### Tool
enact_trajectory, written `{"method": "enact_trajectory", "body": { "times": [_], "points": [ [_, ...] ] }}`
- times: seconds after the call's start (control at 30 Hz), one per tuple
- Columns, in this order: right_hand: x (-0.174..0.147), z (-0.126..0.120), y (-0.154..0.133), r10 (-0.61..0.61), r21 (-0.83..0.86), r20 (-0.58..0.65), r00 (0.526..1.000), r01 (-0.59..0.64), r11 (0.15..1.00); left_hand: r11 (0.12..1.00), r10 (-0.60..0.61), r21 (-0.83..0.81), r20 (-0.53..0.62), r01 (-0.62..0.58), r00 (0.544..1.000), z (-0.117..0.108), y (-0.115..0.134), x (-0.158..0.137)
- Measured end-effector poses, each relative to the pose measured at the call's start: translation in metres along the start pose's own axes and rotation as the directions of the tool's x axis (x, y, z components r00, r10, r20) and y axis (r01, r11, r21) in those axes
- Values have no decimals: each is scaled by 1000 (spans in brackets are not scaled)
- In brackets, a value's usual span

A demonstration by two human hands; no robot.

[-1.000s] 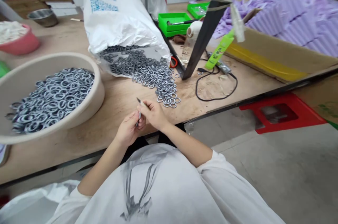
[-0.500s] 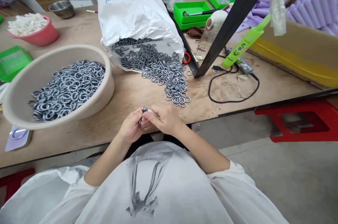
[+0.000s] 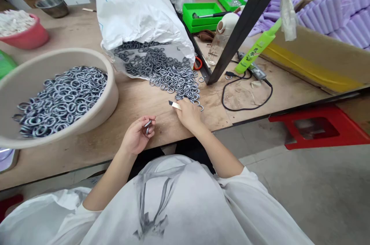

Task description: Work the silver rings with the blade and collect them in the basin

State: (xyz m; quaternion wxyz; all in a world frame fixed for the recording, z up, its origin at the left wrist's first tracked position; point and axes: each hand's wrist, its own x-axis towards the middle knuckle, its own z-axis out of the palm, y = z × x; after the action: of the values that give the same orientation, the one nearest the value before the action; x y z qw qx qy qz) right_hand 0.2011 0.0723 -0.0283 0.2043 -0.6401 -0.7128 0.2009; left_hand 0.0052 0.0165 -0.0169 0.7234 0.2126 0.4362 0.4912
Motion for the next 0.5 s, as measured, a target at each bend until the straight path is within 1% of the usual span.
{"method": "enact_trajectory", "body": {
  "times": [0.03,0.07,0.1,0.13,0.17,0.2,0.23,0.27,0.3,0.33,0.37,0.43,0.5],
  "points": [
    [-1,1,-3,-25,206,11,1000,22,978,1000,-6,-7,1,6,1000,1,-2,1],
    [-3,2,-7,-54,427,35,998,34,904,1000,-15,-12,10,15,1000,3,-4,1],
    [-5,3,-11,-86,621,74,994,21,783,1000,-26,-10,28,26,999,5,-6,1],
    [-8,6,-17,-117,762,126,985,-20,647,999,-40,-3,56,41,998,8,-8,1],
    [-12,9,-22,-147,847,177,973,-75,526,998,-60,10,95,59,994,11,-10,0],
    [-16,12,-27,-167,890,216,962,-124,438,997,-80,24,139,78,987,14,-11,-2],
    [-19,14,-32,-171,908,243,955,-162,386,995,-100,34,180,95,979,17,-12,-3],
    [-23,16,-35,-166,914,257,952,-184,361,993,-116,37,214,111,970,19,-11,-5],
    [-25,17,-38,-158,917,253,954,-184,353,992,-123,34,234,119,964,21,-11,-7],
    [-27,16,-40,-154,917,232,960,-163,363,993,-121,25,238,118,964,23,-10,-8],
    [-29,15,-41,-158,912,199,967,-124,391,994,-110,16,227,109,968,24,-9,-10],
    [-31,9,-42,-184,873,120,976,-15,488,997,-74,12,177,73,982,26,-8,-13],
    [-32,3,-42,-212,808,68,975,70,584,999,-38,20,125,35,991,28,-7,-15]
  ]
}}
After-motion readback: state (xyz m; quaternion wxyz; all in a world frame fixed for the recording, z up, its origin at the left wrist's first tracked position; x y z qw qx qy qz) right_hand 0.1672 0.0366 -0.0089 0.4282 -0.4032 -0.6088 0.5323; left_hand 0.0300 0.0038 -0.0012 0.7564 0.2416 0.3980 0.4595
